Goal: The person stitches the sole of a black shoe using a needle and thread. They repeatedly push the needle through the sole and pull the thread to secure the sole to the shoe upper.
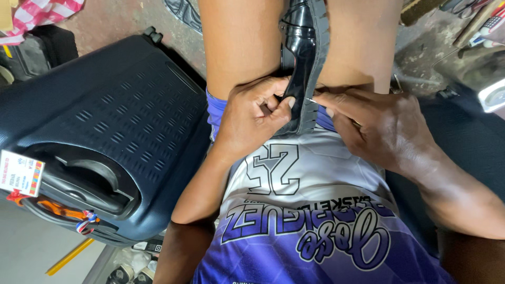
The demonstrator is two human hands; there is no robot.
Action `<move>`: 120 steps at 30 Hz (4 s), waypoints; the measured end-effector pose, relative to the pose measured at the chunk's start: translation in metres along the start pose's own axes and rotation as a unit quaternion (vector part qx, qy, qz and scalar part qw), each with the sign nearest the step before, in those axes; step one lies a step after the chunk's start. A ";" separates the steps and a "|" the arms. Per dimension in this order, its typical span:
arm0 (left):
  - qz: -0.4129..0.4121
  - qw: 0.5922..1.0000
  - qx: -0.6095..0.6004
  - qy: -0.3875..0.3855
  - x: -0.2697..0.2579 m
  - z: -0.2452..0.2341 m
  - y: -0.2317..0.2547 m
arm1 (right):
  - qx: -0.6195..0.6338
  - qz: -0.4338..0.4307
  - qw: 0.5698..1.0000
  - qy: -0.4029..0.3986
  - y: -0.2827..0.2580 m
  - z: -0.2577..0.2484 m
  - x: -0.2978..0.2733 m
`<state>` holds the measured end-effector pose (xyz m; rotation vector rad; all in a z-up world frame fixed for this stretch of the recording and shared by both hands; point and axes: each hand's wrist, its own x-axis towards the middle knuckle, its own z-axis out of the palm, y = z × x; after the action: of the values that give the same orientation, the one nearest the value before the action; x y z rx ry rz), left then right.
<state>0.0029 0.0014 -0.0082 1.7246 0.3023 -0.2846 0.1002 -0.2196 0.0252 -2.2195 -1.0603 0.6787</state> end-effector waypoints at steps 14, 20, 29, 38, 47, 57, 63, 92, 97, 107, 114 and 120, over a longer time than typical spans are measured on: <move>0.039 0.999 0.001 0.020 0.002 0.010 -0.009 | -0.158 0.008 0.983 -0.094 -0.023 -0.018 0.019; 0.002 1.000 0.027 0.010 0.004 0.007 -0.007 | -0.161 -0.023 0.980 -0.113 -0.021 -0.021 0.032; -0.015 0.999 0.035 -0.007 0.009 0.003 -0.002 | -0.171 -0.048 0.977 -0.119 -0.015 -0.017 0.038; 0.075 0.989 0.117 -0.051 0.008 -0.009 -0.003 | -0.144 -0.076 0.984 -0.071 0.004 -0.018 0.030; 0.111 0.950 0.272 -0.102 0.018 -0.015 0.004 | -0.108 -0.075 0.987 -0.087 0.021 -0.005 0.029; 0.129 0.942 0.291 -0.102 0.022 -0.013 0.000 | -0.167 -0.083 0.979 -0.087 0.010 0.001 0.043; 0.082 0.980 0.177 0.039 -0.014 -0.028 0.006 | -0.136 -0.075 0.986 -0.060 0.020 -0.005 0.040; -0.146 0.931 -0.334 0.016 -0.016 0.003 -0.017 | -0.074 -0.012 0.993 -0.092 0.013 -0.025 0.019; 0.012 0.997 0.049 0.064 -0.014 0.022 -0.005 | -0.111 -0.052 0.989 -0.086 0.015 -0.023 0.019; -0.039 0.997 0.060 0.022 -0.002 0.022 0.007 | -0.163 -0.072 0.981 -0.073 0.014 -0.013 0.025; -0.049 0.997 0.061 0.017 -0.002 0.020 0.011 | -0.131 -0.070 0.989 -0.024 -0.005 -0.019 0.027; -0.040 0.997 0.066 0.016 0.004 0.019 0.008 | -0.162 -0.043 0.983 -0.072 -0.011 -0.012 0.027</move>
<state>0.0093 -0.0186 -0.0052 1.8513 0.3840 -0.3417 0.1175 -0.1950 0.0359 -2.4071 -1.4176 0.6773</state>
